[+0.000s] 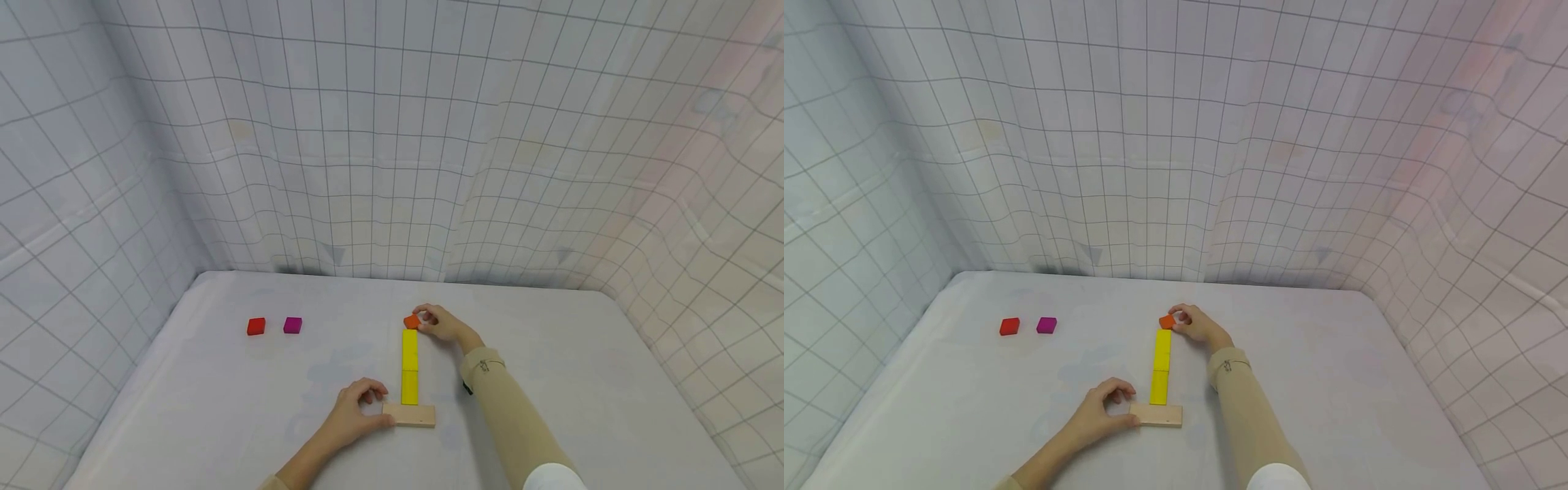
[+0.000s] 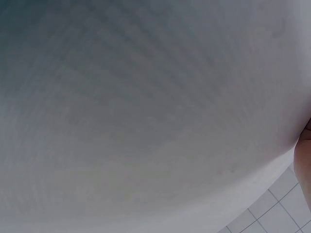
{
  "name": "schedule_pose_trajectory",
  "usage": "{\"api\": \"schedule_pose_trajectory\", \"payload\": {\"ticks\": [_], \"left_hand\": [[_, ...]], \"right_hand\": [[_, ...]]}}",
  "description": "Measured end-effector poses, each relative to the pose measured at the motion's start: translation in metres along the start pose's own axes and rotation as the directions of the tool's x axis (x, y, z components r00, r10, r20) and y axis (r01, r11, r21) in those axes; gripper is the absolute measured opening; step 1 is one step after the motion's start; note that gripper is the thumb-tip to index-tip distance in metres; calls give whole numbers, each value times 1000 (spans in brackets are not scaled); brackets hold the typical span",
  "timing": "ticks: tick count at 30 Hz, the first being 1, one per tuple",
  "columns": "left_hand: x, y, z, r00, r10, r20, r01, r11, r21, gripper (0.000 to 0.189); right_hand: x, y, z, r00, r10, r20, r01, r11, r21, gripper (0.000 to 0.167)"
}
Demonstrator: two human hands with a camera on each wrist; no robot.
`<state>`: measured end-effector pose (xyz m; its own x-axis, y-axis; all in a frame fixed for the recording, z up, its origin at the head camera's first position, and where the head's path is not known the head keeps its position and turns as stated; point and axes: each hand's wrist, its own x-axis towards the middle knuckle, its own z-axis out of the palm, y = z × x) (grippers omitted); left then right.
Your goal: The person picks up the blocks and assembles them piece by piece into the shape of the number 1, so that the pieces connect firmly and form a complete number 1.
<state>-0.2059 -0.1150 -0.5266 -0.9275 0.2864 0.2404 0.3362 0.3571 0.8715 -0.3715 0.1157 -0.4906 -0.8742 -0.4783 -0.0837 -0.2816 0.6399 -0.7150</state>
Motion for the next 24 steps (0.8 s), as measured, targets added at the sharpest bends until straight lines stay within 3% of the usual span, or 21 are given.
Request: {"api": "schedule_pose_trajectory", "payload": {"ticks": [4,8,12,16,19,24], "left_hand": [[2,23,-15,992,-123,29,126,985,-116,36],[5,37,-35,987,-158,-3,156,976,-150,31],[9,25,-54,990,-111,-87,100,987,-126,31],[13,-1,-73,984,-51,-168,49,999,-11,34],[17,-17,-89,977,-46,-209,65,994,84,37],[20,-28,-116,963,-43,-265,91,981,173,41]], "right_hand": [[-1,1,0,1000,-9,6,9,1000,-13,30],[1,3,0,1000,4,1,-4,1000,-15,30],[1,4,0,1000,5,1,-5,1000,-11,29],[0,2,0,1000,0,1,0,1000,-18,28],[-1,2,0,1000,16,0,-16,1000,-18,29],[-1,3,0,1000,-1,-1,1,999,-36,29]]}}
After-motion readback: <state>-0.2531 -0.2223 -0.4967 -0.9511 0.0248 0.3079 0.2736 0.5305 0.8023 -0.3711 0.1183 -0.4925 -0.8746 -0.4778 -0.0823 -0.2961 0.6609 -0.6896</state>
